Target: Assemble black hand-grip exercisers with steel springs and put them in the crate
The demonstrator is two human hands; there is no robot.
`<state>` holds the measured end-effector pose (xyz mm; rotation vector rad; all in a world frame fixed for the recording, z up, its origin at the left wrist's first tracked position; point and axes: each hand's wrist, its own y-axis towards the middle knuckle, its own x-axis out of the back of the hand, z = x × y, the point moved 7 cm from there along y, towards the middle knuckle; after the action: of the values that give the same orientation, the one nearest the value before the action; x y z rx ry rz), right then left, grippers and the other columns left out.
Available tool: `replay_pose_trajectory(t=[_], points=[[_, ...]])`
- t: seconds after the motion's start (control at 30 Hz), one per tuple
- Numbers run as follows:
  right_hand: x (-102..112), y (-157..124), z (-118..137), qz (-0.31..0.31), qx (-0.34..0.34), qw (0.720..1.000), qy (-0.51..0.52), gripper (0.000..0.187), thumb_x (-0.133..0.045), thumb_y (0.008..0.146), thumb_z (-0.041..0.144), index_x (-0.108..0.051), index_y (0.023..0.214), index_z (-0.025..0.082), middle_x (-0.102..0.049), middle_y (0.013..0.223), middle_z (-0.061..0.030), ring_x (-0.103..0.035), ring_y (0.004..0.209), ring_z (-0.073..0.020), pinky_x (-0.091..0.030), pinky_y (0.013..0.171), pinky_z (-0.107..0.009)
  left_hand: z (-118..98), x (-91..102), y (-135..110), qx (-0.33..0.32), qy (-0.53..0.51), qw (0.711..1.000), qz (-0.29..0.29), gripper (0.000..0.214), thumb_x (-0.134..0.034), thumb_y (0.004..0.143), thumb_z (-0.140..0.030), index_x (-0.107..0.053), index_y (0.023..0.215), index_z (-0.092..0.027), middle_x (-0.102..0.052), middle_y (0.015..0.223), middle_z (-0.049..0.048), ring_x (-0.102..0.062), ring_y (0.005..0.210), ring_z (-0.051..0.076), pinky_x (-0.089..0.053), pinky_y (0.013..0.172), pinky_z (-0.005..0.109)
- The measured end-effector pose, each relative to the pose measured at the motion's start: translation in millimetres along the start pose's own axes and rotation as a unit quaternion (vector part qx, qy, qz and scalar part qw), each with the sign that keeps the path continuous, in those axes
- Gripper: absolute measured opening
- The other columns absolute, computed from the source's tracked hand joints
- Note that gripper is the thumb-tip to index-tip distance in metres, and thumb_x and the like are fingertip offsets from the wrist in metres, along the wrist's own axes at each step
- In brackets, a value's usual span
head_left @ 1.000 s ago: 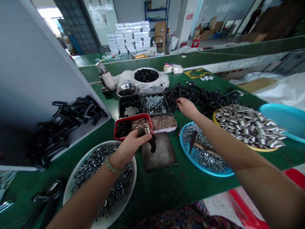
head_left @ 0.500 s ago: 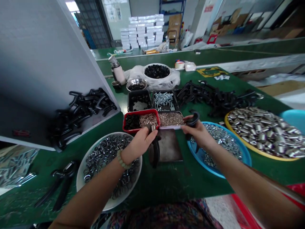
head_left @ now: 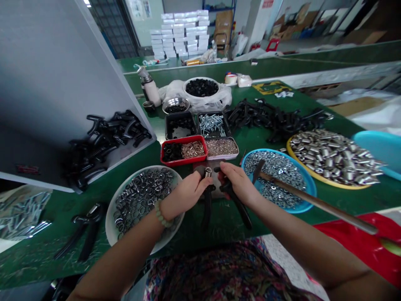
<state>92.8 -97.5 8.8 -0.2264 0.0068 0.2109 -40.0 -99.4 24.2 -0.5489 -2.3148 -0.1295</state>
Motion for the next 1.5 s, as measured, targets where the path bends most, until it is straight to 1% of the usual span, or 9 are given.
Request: replay_pose_trajectory(t=[0.2,0.43,0.6,0.8,1.07,1.2,1.27,1.4,1.5], points=[[0.2,-2.5,8.3,0.028,0.03,0.995,-0.091,0.046,-0.041,0.088,0.061,-0.048,0.07,0.018,-0.044,0.059,0.005,-0.043,0.04,-0.0074,-0.034,0.036,-0.021,-2.1,-4.5,-0.6,-0.009,0.167,0.986,0.017,0.041,-0.029,0.097,-0.045,-0.055,0.084,-0.017,-0.065,0.075,0.0056,-0.062,0.068,0.018,-0.047,0.066,0.03],[-4.2,-5.5,25.0,0.095,0.078,0.947,-0.295,0.04,-0.037,0.092,0.044,-0.046,0.063,0.019,-0.047,0.06,0.0011,-0.044,0.059,-0.0119,-0.033,0.055,-0.025,-2.0,-15.6,-2.4,-0.102,0.335,0.934,0.072,0.05,-0.026,0.097,-0.047,-0.062,0.083,-0.014,-0.067,0.071,0.0106,-0.067,0.068,0.024,-0.05,0.062,0.034],[-13.8,-9.3,15.1,0.099,0.084,0.945,-0.301,0.038,-0.039,0.092,0.04,-0.047,0.062,0.019,-0.046,0.059,0.0012,-0.043,0.059,-0.0118,-0.031,0.055,-0.025,-3.4,-24.2,-5.4,-0.097,0.326,0.934,0.112,0.049,-0.026,0.098,-0.045,-0.062,0.085,-0.013,-0.067,0.071,0.0104,-0.068,0.068,0.023,-0.051,0.063,0.034],[-8.4,-13.6,4.1,-0.057,0.094,0.983,-0.147,0.039,-0.036,0.092,0.049,-0.044,0.068,0.02,-0.041,0.06,0.0036,-0.042,0.054,-0.0099,-0.033,0.048,-0.022,-3.6,-23.5,-3.5,-0.043,0.265,0.962,0.042,0.049,-0.025,0.098,-0.044,-0.061,0.085,-0.013,-0.069,0.076,0.0115,-0.067,0.068,0.023,-0.048,0.063,0.032],[-19.4,-17.2,-15.5,-0.044,0.046,0.998,-0.018,0.041,-0.039,0.089,0.058,-0.042,0.071,0.021,-0.039,0.058,0.0058,-0.04,0.04,-0.009,-0.033,0.035,-0.022,1.1,-24.9,-15.9,0.011,0.171,0.984,-0.037,0.045,-0.029,0.098,-0.044,-0.06,0.081,-0.016,-0.067,0.075,0.0086,-0.066,0.069,0.02,-0.047,0.063,0.03],[-15.1,23.0,-2.7,0.024,0.118,0.99,-0.076,0.05,-0.027,0.092,0.061,-0.052,0.08,0.019,-0.054,0.069,0.0007,-0.052,0.058,-0.0134,-0.044,0.054,-0.026,3.8,3.7,-15.8,-0.02,0.108,0.992,-0.063,0.033,-0.04,0.096,-0.042,-0.059,0.095,-0.016,-0.066,0.085,0.0068,-0.065,0.081,0.019,-0.049,0.073,0.03],[-12.1,60.7,15.5,0.033,0.192,0.953,-0.233,0.056,-0.018,0.096,0.055,-0.058,0.087,0.017,-0.062,0.086,-0.0057,-0.056,0.078,-0.0172,-0.045,0.073,-0.031,1.9,20.3,-13.2,-0.054,0.091,0.989,-0.103,0.027,-0.049,0.093,-0.037,-0.055,0.109,-0.017,-0.064,0.1,0.0071,-0.062,0.094,0.019,-0.049,0.083,0.03],[-27.2,137.5,28.7,0.039,0.244,0.725,-0.643,0.031,-0.045,0.092,0.032,-0.067,0.094,0.012,-0.062,0.106,-0.0174,-0.046,0.105,-0.0275,-0.032,0.09,-0.041,-2.9,-3.0,-5.3,-0.099,0.231,0.965,-0.068,0.019,-0.047,0.091,-0.02,-0.058,0.106,-0.016,-0.059,0.106,0.0093,-0.056,0.099,0.021,-0.048,0.088,0.034],[-41.1,167.0,21.9,0.075,0.25,0.683,-0.683,0.02,-0.052,0.084,0.015,-0.071,0.083,0.011,-0.064,0.098,-0.0197,-0.044,0.105,-0.0302,-0.026,0.09,-0.045,1.5,-49.6,-0.9,-0.136,0.314,0.938,0.059,0.02,-0.044,0.091,-0.017,-0.063,0.089,-0.016,-0.059,0.103,0.0097,-0.057,0.096,0.021,-0.05,0.083,0.033]])
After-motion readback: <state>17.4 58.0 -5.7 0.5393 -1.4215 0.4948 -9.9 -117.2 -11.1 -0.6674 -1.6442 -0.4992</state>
